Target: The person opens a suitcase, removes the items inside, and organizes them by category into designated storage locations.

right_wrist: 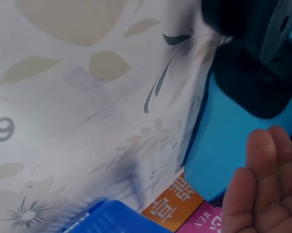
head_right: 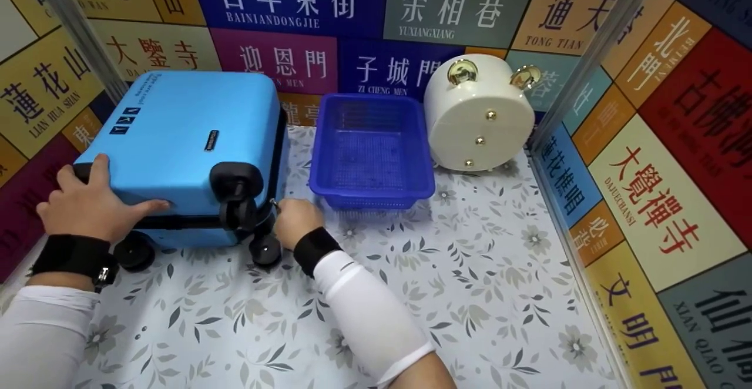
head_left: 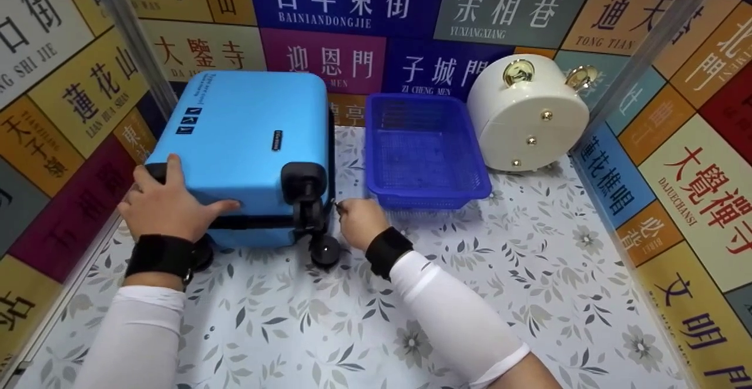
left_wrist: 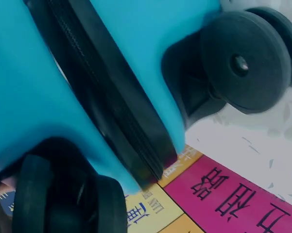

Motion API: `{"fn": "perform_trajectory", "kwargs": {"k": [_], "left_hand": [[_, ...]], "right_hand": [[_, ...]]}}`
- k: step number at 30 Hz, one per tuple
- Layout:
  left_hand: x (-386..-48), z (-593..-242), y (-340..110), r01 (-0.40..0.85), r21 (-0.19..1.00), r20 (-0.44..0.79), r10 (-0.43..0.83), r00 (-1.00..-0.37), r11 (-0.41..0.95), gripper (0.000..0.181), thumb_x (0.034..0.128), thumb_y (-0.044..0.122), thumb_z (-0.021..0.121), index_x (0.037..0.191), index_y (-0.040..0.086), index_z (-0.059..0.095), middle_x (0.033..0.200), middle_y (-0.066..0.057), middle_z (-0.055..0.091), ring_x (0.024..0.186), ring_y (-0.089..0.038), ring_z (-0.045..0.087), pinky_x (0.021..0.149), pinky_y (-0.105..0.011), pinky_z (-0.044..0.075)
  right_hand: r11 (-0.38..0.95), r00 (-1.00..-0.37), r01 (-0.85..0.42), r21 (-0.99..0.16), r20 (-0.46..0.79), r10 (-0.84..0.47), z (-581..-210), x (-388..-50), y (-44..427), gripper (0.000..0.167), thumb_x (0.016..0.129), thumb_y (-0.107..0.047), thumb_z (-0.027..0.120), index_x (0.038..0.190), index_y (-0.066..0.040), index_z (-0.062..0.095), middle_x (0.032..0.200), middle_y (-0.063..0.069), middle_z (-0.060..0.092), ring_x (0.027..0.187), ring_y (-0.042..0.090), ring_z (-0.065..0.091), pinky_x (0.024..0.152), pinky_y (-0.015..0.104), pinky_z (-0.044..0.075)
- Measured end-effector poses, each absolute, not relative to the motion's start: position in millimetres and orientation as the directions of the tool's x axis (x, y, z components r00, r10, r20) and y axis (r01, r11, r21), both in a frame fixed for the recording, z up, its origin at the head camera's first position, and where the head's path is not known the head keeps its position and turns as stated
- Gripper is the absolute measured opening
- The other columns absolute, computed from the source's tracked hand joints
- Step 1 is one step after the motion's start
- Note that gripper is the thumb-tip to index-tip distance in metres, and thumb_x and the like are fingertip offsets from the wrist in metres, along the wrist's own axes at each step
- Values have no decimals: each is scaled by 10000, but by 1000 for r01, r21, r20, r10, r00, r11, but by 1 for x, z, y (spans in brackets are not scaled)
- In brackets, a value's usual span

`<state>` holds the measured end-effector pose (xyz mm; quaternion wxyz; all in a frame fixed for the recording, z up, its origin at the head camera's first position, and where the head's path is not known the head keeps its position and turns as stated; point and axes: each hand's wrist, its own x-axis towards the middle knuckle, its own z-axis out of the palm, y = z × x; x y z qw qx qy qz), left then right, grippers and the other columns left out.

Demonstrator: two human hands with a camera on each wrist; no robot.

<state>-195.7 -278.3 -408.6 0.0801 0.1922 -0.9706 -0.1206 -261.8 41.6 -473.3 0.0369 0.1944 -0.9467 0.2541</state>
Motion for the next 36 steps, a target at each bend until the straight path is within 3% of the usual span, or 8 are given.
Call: {"fn": "perform_trajectory", "kwargs": {"k": [7, 20, 28, 36], "left_hand": [[-191, -407, -263, -390, 244, 95, -422, -902, 888, 1480, 639, 1028, 575, 1709, 193, -15, 1651, -453, 80, 1170, -699, 488, 1025, -795, 370], [-187, -407, -248, -403, 233, 107, -435, -894, 885, 1373, 761, 921, 620, 1705, 155, -18, 1606, -497, 142, 1109, -678, 532, 994, -765, 418], [-186, -406, -239, -424, 217, 107, -453, -885, 879, 1370, 769, 919, 613, 1704, 144, -20, 1598, -501, 159, 1086, -663, 554, 963, -748, 450], [-186, -404, -235, -432, 209, 97, -458, -883, 877, 1380, 771, 925, 602, 1700, 130, -38, 1606, -508, 126, 1072, -649, 566, 942, -740, 471]], "right_hand": [[810, -927, -374, -451, 157, -341, -470, -261, 44, 234, 1003, -118, 567, 938, -84, 789, 874, 98, 791, 878, 372, 769, 812, 517, 600], [820, -942, -333, -465, 131, -309, -468, -250, 42, 162, 963, -131, 623, 928, -107, 779, 904, 95, 795, 869, 357, 764, 772, 500, 604], [814, -941, -337, -474, 151, -302, -469, -252, 42, 191, 973, -111, 606, 848, -103, 750, 855, 102, 783, 813, 350, 761, 733, 495, 604], [808, -951, -309, -503, 144, -274, -470, -251, 41, 188, 980, -120, 609, 949, -96, 793, 921, 116, 804, 857, 355, 771, 763, 500, 611]]}}
